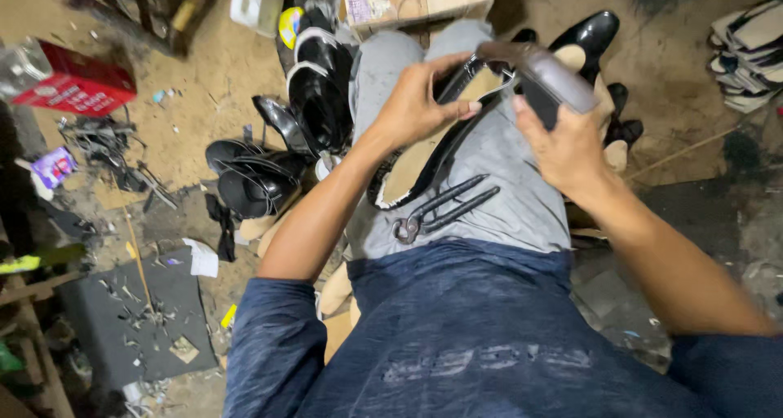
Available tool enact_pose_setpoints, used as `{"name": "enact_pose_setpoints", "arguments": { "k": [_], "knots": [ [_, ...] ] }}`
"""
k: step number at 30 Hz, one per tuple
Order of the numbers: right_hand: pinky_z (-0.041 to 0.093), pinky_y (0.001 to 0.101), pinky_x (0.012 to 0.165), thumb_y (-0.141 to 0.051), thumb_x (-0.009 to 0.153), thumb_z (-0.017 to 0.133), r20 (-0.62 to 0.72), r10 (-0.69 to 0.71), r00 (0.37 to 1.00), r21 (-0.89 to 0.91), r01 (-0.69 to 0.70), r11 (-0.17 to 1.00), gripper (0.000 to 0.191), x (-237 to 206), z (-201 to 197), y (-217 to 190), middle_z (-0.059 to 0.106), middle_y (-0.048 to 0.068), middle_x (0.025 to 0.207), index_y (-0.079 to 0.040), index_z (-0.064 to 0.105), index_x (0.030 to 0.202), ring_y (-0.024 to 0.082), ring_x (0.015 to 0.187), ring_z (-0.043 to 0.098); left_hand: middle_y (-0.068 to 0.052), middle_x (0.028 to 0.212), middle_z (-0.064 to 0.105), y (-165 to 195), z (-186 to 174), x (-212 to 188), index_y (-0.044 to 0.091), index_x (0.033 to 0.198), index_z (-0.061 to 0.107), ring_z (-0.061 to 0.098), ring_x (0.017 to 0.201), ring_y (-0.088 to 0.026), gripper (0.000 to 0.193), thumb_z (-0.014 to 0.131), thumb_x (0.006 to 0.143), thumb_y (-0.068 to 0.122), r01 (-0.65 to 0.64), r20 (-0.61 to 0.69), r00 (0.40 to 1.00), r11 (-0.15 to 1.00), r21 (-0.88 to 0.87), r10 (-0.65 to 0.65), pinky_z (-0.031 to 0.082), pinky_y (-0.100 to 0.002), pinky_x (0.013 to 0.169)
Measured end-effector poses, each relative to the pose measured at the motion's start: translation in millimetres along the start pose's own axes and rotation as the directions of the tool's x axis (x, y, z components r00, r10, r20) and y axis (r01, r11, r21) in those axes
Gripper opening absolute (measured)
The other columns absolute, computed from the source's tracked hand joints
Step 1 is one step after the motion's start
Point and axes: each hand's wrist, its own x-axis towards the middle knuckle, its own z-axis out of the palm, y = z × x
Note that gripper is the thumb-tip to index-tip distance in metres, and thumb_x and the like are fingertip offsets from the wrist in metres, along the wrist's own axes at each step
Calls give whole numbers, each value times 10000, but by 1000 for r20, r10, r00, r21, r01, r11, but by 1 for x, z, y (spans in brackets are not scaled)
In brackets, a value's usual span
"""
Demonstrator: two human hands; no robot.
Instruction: The person sits on the floor with a black shoe upper over a wooden last on their lap. They hammer the upper and its edge with a cobbler's hammer, use pincers to grip and pull the material, turn the shoe over repeatedly, and finally pull the wooden last out of the shoe.
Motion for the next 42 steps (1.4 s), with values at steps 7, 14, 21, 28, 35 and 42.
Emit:
{"name": "enact_pose_setpoints", "arguments": {
  "k": [7, 14, 21, 28, 35, 42],
  "knots": [
    [536, 295, 725, -140, 1145, 583, -104, -96, 990, 354, 127, 926, 152, -18, 2, 19, 643, 76, 893, 7, 598, 1177, 154, 769, 649, -167, 1247, 754, 0, 3, -6, -36, 1393, 591, 716, 1154, -203, 705, 884, 801, 211, 107, 11, 994, 994, -35, -107, 533, -316, 1039],
    [484, 306, 635, -190, 1065, 664, 5, 228, 974, 443, -207, 872, 233, -22, 1, 20, 623, 77, 819, 24, 603, 1134, 163, 667, 603, -177, 1275, 738, -7, 8, -6, -27, 1394, 571, 705, 1173, -208, 708, 886, 810, 222, 24, -11, 1000, 999, -35, -24, 524, -322, 1054],
    [496, 364, 639, -182, 1013, 773, 109, 27, 994, 44, -32, 998, 273, -23, -5, 16, 649, 142, 814, 36, 645, 1116, 240, 707, 644, -178, 1289, 725, -11, 11, -6, -25, 1384, 586, 689, 1208, -206, 702, 921, 815, 211, -20, -35, 999, 1000, 15, 21, 511, -330, 1067],
    [501, 365, 668, -172, 1017, 749, 77, 41, 996, 128, -51, 990, 238, -28, 9, 31, 653, 154, 856, 29, 660, 1107, 237, 724, 651, -148, 1293, 735, -11, 8, -6, -15, 1393, 580, 686, 1190, -165, 697, 900, 808, 190, 23, -9, 1000, 999, -42, -23, 519, -314, 1058],
    [512, 325, 735, -131, 1110, 672, -40, 11, 999, 271, 0, 963, 180, -37, 18, 42, 662, 106, 931, 48, 651, 1106, 195, 782, 628, -152, 1279, 741, -8, 4, -5, -21, 1395, 574, 691, 1162, -170, 674, 886, 834, 187, 62, 11, 998, 994, -89, -61, 529, -315, 1044],
    [494, 331, 699, -85, 1069, 664, -153, 109, 982, 350, -49, 935, 152, -15, 10, 18, 629, 105, 883, 30, 591, 1138, 241, 741, 608, -165, 1269, 735, -6, 8, -5, -36, 1394, 574, 703, 1164, -187, 696, 893, 816, 187, 26, -12, 1000, 999, -29, -26, 524, -322, 1041]
  ]
}}
